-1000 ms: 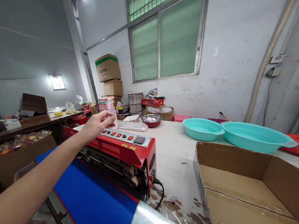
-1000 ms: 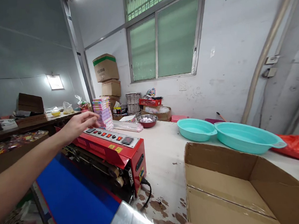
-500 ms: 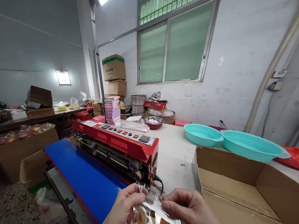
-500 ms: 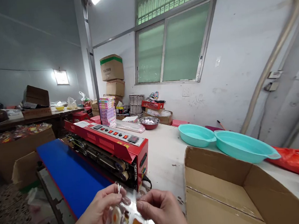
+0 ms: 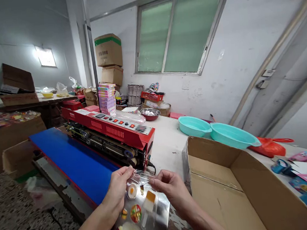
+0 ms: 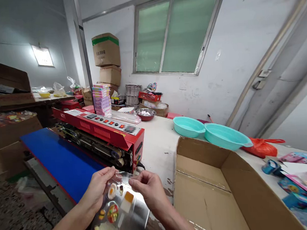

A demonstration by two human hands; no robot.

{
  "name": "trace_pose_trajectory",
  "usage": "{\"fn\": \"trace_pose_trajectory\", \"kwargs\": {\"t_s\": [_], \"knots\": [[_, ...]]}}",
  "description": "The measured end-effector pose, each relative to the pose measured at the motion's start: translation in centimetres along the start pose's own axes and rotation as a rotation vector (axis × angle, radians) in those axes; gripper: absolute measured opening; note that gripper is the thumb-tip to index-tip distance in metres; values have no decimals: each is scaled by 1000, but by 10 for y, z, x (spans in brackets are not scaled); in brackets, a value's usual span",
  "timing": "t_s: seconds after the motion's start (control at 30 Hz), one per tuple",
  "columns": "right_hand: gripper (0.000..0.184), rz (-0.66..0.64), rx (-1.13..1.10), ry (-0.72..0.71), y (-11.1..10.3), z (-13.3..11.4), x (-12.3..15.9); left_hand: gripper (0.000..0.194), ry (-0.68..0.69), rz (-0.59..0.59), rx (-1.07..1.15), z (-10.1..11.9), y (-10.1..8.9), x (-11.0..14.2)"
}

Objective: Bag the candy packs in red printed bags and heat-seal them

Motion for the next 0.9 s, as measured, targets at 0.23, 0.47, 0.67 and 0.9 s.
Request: {"fn": "trace_pose_trajectory", "kwargs": {"t_s": [0.23,0.47,0.67,0.9], "knots": [[59,165,-85,144,-15,34,-29,40,-153,6,-121,-14,-3,-27],[54,311,-156,213,-33,47,-56,52,-263,-69,-332,-19,-21,-35],[36,333,-202,247,-23,54,-76,48,-254,-9,-347,-10,-32,-47],[27,311,-231,262,2,69,-94,30,-189,96,-312,7,-53,-60]]}}
Point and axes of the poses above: each hand's wrist, its own x-axis away from the middle knuckle, its own y-axis out of the palm, z = x × y, the point moved 7 cm from there along -x, towards the middle knuckle, and after that the axes turned 5 degrees about z, right-handed, at the moved point
